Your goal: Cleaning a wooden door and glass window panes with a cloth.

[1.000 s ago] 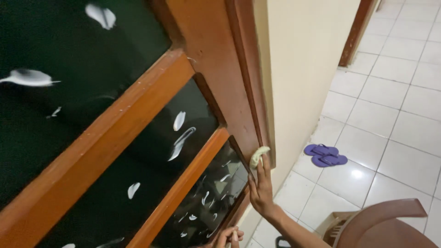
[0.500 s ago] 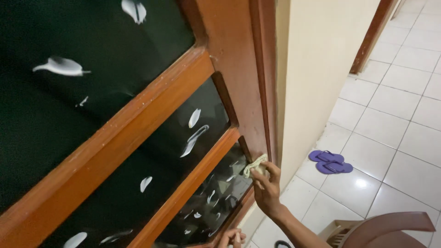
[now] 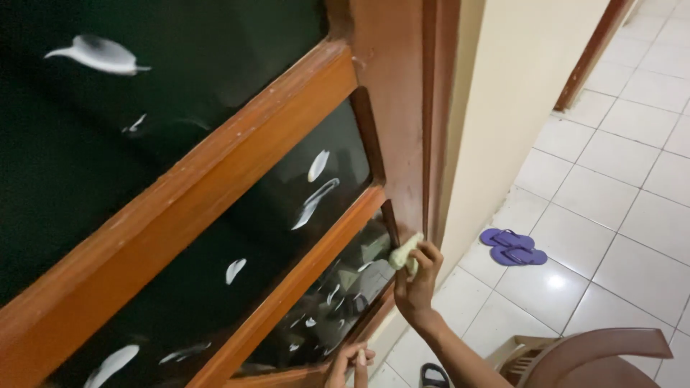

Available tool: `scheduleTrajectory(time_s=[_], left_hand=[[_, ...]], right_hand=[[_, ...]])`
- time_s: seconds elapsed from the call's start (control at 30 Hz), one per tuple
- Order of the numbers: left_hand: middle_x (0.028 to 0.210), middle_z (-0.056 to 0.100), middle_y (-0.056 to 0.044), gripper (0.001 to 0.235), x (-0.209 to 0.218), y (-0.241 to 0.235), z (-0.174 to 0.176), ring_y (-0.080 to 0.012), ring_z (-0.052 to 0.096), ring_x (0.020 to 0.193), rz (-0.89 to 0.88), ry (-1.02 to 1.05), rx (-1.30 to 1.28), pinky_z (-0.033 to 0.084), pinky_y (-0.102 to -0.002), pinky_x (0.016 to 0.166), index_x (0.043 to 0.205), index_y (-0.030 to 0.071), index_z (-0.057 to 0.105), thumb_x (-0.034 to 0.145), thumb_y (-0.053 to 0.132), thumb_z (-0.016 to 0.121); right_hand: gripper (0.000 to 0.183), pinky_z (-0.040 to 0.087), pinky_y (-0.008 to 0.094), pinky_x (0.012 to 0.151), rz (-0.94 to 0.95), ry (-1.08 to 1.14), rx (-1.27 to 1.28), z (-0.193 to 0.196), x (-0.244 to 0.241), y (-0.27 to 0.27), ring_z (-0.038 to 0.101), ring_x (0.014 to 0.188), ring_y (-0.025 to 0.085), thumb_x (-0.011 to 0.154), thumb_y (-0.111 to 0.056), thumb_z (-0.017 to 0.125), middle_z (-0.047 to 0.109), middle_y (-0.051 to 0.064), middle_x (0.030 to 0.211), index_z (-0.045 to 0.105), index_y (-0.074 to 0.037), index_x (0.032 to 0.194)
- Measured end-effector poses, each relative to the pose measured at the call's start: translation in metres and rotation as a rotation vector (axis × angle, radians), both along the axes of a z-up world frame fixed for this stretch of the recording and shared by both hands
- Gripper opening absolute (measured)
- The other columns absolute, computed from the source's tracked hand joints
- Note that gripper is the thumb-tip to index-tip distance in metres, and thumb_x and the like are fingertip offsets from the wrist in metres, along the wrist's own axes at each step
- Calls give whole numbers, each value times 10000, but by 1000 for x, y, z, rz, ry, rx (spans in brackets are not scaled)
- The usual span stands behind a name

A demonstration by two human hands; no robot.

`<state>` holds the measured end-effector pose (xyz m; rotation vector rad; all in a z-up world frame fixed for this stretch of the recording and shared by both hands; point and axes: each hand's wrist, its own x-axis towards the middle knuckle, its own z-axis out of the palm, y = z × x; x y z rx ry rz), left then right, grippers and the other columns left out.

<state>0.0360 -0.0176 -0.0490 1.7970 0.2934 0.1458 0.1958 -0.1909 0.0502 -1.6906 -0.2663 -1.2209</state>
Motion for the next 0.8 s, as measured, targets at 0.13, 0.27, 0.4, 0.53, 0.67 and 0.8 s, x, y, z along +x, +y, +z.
scheduleTrajectory(time_s=[0.13, 0.27, 0.4, 0.53, 0.67, 0.8], left_hand=[[933, 796, -112, 259, 3, 8, 60, -196, 807, 854, 33, 37, 135, 621, -385, 858, 1166, 54, 690, 960, 185, 603], [994, 779, -84, 172, 8, -5, 170, -229, 777, 980, -183, -646, 631, 621, -402, 911, 1111, 78, 701, 972, 137, 619], [1127, 725, -95, 233, 17, -26, 279, -300, 620, 1185, -278, -908, 963, 465, -524, 1031, 1126, 84, 686, 942, 223, 647], [1266, 707, -97, 287, 28, -42, 322, -288, 561, 1335, -306, -972, 1017, 393, -542, 1151, 1220, 111, 686, 990, 272, 627], [1437, 586, -158, 399, 31, -56, 369, -329, 465, 1428, -252, -1002, 1143, 338, -545, 1178, 1305, 82, 636, 996, 334, 619], [1509, 482, -229, 520, 30, -64, 377, -370, 421, 1416, -203, -909, 1218, 317, -506, 1137, 1318, 13, 615, 945, 376, 624]], right_hand=[[401, 446, 475, 1060, 12, 101, 107, 29, 1, 8, 499, 1238, 402, 802, 133, 569, 451, 229, 1312, 503, -10, 1170], [402, 494, 418, 1048, 86, -127, 188, 137, -1, 1, 548, 1228, 318, 844, 146, 551, 458, 198, 1357, 518, -26, 1206], [432, 462, 421, 1127, 76, -271, 150, 162, -9, -3, 516, 1314, 311, 871, 125, 613, 454, 171, 1382, 489, -38, 1251], [458, 426, 442, 1092, -44, -46, 128, 61, -20, 10, 508, 1275, 346, 806, 116, 638, 485, 191, 1355, 522, -27, 1226], [444, 419, 439, 1105, -9, 20, 233, 84, -7, 11, 515, 1247, 351, 833, 78, 580, 502, 186, 1331, 526, -18, 1263], [276, 433, 411, 1129, 87, -180, 140, 231, -31, -3, 527, 1279, 345, 1022, 11, 569, 493, 208, 1348, 511, -18, 1290]])
